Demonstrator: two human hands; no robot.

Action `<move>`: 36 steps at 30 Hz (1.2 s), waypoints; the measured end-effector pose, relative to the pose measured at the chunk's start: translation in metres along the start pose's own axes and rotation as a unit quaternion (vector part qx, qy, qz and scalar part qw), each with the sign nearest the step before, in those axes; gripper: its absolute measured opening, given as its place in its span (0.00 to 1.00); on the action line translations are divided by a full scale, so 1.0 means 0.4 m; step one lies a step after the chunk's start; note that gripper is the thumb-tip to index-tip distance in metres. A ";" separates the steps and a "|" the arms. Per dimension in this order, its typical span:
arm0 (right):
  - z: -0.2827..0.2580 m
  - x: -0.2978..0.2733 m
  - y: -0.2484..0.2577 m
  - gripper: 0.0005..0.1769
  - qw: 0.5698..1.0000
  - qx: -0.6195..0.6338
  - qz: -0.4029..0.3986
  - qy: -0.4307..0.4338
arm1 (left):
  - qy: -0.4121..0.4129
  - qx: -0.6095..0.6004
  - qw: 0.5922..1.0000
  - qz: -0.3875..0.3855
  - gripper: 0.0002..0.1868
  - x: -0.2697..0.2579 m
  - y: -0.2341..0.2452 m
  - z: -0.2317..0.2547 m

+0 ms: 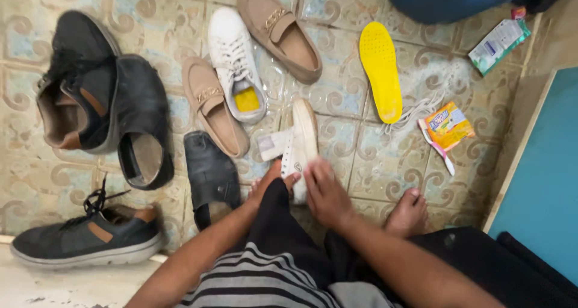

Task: The person scrubs a white shoe with a brush and cleaning product on a tiled floor. They then rinse the shoe and a yellow insole with water from a blue bucket using a plastic dipper.

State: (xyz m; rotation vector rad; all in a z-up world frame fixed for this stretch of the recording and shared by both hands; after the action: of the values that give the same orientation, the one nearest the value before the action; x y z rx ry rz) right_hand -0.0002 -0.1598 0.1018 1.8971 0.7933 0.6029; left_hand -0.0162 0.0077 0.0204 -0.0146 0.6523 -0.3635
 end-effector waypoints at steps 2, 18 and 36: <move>-0.028 -0.054 -0.009 0.31 1.000 -0.005 0.005 0.023 | 0.011 -0.003 1.000 0.004 0.20 -0.011 0.012 -0.015; 0.043 0.126 0.013 0.32 0.998 0.051 0.024 -0.035 | -0.092 -0.330 0.934 -0.098 0.25 0.131 0.037 -0.037; -0.007 0.002 -0.038 0.39 0.981 0.100 0.085 -0.142 | -0.041 -0.494 0.846 -0.199 0.38 0.187 -0.114 0.032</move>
State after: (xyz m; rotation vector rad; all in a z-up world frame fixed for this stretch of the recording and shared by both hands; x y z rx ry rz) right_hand -0.0058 -0.1526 0.0893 2.1919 0.5267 0.3522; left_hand 0.0315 -0.0611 -0.0077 -1.1671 0.6906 -0.3858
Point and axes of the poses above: each hand's wrist, its own x-axis towards the middle knuckle, its own y-axis out of the back of the hand, z = x × y, the point moved 3 cm from there along x, towards the middle knuckle, and after that the axes turned 11 degrees about -z, right-handed, at the moved point
